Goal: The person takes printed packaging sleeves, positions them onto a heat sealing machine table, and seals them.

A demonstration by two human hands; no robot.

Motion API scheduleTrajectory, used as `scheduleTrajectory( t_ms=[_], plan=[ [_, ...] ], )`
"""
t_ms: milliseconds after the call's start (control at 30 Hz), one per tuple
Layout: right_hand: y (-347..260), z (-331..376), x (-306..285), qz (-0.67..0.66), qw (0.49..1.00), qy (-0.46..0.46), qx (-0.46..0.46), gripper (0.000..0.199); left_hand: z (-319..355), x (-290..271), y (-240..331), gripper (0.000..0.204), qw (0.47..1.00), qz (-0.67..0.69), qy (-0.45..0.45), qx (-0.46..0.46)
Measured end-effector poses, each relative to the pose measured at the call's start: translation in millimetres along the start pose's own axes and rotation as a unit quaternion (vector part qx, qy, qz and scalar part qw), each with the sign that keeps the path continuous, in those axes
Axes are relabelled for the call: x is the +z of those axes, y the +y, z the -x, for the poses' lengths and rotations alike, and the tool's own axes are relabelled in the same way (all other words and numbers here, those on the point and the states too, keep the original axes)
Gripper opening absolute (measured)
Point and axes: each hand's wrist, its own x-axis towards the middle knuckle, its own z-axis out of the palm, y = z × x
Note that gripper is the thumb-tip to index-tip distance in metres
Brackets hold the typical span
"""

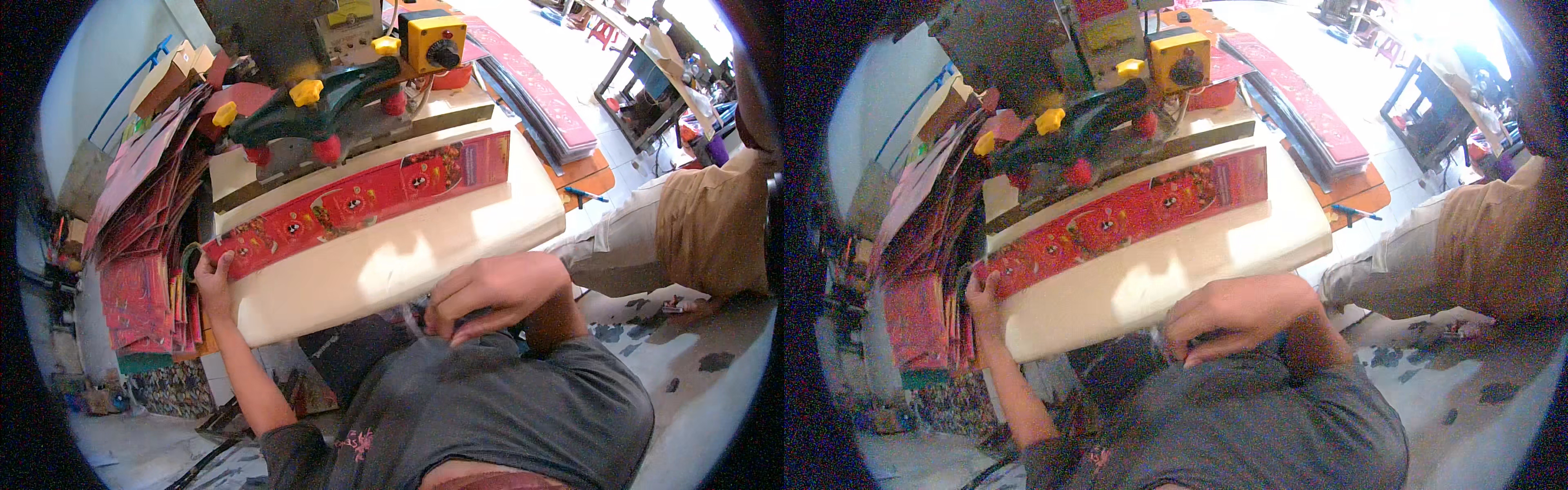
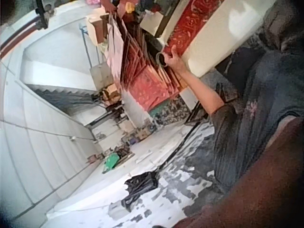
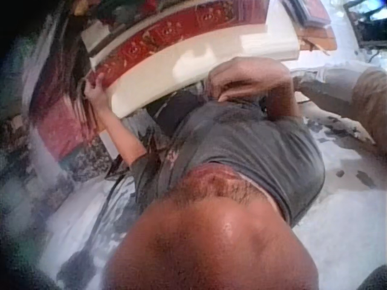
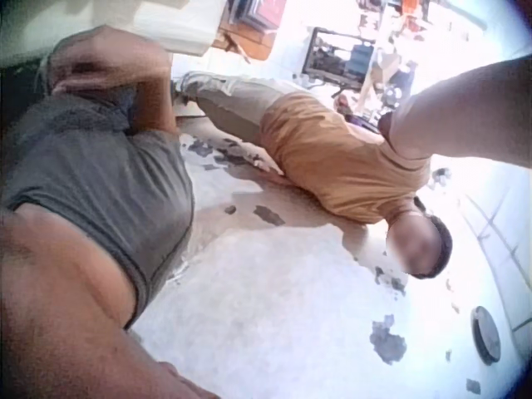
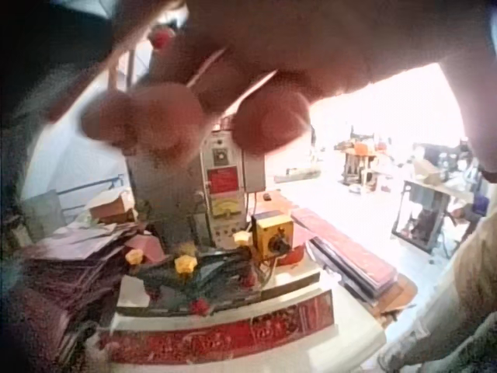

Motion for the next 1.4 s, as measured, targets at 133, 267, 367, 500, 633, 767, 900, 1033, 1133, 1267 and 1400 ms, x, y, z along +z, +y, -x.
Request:
scheduleTrajectory(
  t_ms=[133, 267, 367, 500, 633, 767, 900, 1033, 1133, 1267, 1400],
  plan=[
    [1.7, -2.1, -8.1, 0.155, 0.981, 0.112, 0.033, 0.016, 0.8, 0.7, 7.1, 0.038, 0.999, -0.04, -0.002, 0.002],
    [19.3, 23.4, -28.8, 0.205, 0.856, 0.454, 0.14, 0.017, 1.1, -0.5, 6.6, 0.039, 0.999, -0.04, -0.005, 0.003],
    [57.8, 53.8, -48.0, 0.243, 0.685, 0.671, 0.147, 0.023, 2.0, 0.5, 5.8, 0.039, 0.998, -0.054, -0.01, 0.015],
    [104.1, 85.3, -62.7, 0.273, 0.604, 0.731, 0.165, 0.034, 0.2, -0.6, -1.5, 0.037, 0.999, -0.023, 0.01, 0.026],
    [142.8, 98.0, -65.3, 0.122, 0.703, 0.694, 0.093, 0.045, -4.5, -4.4, -9.1, 0.036, 0.999, -0.02, 0.009, 0.042],
    [131.5, 80.1, -54.1, 0.089, 0.748, 0.643, 0.138, 0.042, 0.5, -2.0, -6.2, 0.034, 1.0, 0.01, 0.008, 0.028],
    [135.7, 82.9, -53.3, 0.114, 0.737, 0.652, 0.136, 0.04, 1.3, 4.6, 7.3, 0.036, 0.998, -0.052, 0.022, 0.038],
    [138.3, 86.8, -52.5, 0.125, 0.729, 0.651, 0.169, 0.039, 0.5, 10.4, 12.3, 0.037, 0.998, -0.033, 0.032, 0.035],
    [129.4, 79.5, -49.4, 0.128, 0.723, 0.656, 0.176, 0.039, -1.8, 11.7, 10.7, 0.033, 0.996, -0.033, 0.054, 0.064],
    [122.5, 77.3, -47.4, 0.16, 0.711, 0.653, 0.206, 0.041, -1.7, 7.4, 7.4, 0.029, 0.996, 0.031, 0.06, 0.058],
    [118.2, 81.1, -46.5, 0.132, 0.719, 0.655, 0.191, 0.036, -2.5, 15.5, 17.7, 0.026, 0.994, 0.026, 0.101, 0.045]
  ],
)
